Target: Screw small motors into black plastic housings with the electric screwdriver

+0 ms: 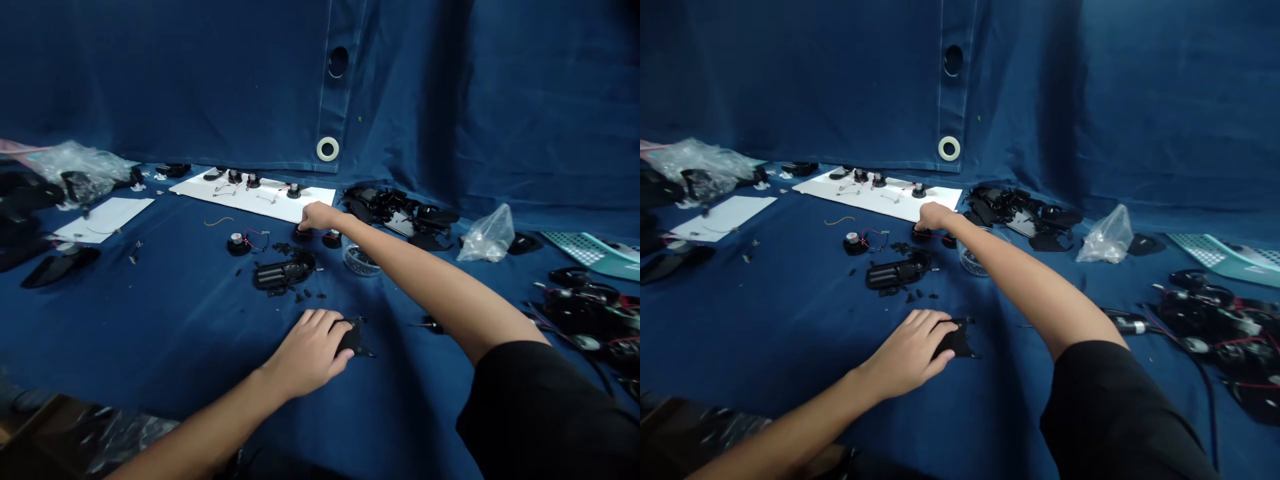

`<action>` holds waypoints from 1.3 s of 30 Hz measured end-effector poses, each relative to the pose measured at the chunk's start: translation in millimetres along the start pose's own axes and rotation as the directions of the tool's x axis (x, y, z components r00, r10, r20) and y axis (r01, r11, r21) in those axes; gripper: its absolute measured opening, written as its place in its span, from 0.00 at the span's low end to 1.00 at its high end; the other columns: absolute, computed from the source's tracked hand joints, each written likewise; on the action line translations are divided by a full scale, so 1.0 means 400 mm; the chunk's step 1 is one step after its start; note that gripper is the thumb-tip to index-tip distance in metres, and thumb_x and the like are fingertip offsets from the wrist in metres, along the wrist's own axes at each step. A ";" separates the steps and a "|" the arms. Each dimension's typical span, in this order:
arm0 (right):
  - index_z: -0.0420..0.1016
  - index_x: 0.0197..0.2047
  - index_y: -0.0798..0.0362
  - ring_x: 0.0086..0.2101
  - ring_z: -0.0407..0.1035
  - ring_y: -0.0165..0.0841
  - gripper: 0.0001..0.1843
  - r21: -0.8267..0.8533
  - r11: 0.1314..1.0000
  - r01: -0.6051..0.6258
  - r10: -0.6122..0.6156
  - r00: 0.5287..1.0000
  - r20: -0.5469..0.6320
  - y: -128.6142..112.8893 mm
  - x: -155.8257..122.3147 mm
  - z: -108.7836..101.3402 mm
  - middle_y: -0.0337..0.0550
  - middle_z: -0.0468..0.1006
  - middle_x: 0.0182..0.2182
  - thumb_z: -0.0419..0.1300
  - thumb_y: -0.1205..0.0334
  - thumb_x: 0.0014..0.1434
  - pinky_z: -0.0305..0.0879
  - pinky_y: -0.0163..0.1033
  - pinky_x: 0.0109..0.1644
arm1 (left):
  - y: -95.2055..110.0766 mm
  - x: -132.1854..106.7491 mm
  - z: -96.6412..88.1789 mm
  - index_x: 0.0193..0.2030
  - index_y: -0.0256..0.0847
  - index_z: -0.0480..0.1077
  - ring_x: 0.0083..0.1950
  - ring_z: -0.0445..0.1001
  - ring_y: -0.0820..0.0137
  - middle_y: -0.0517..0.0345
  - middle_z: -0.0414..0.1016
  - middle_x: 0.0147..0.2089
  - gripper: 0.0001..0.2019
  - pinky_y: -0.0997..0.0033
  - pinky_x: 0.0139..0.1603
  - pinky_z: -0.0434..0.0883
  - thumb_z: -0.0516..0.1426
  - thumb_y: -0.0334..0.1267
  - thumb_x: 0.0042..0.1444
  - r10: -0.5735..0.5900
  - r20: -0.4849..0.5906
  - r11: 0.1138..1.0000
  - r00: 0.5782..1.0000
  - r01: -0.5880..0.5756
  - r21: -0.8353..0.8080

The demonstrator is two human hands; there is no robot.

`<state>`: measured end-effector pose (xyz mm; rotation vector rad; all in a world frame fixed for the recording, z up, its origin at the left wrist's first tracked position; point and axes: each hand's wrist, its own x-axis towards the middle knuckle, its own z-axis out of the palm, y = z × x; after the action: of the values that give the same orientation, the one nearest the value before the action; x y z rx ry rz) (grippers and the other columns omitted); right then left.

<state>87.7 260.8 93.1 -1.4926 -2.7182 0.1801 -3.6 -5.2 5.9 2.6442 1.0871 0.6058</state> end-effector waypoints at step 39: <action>0.69 0.51 0.60 0.46 0.69 0.39 0.15 -0.071 0.987 -0.144 0.109 0.927 -0.359 0.185 -0.184 -0.044 0.55 0.74 0.47 0.53 0.61 0.64 0.63 0.39 0.51 | 0.003 0.001 -0.007 0.58 0.37 0.66 0.57 0.67 0.60 0.49 0.69 0.57 0.17 0.55 0.58 0.66 0.53 0.41 0.65 -0.005 0.003 1.000 1.000 0.005 -0.005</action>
<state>190.8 239.7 103.5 -1.5500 -2.3769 -0.2035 -3.9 -5.9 8.9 2.6361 1.0901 0.6025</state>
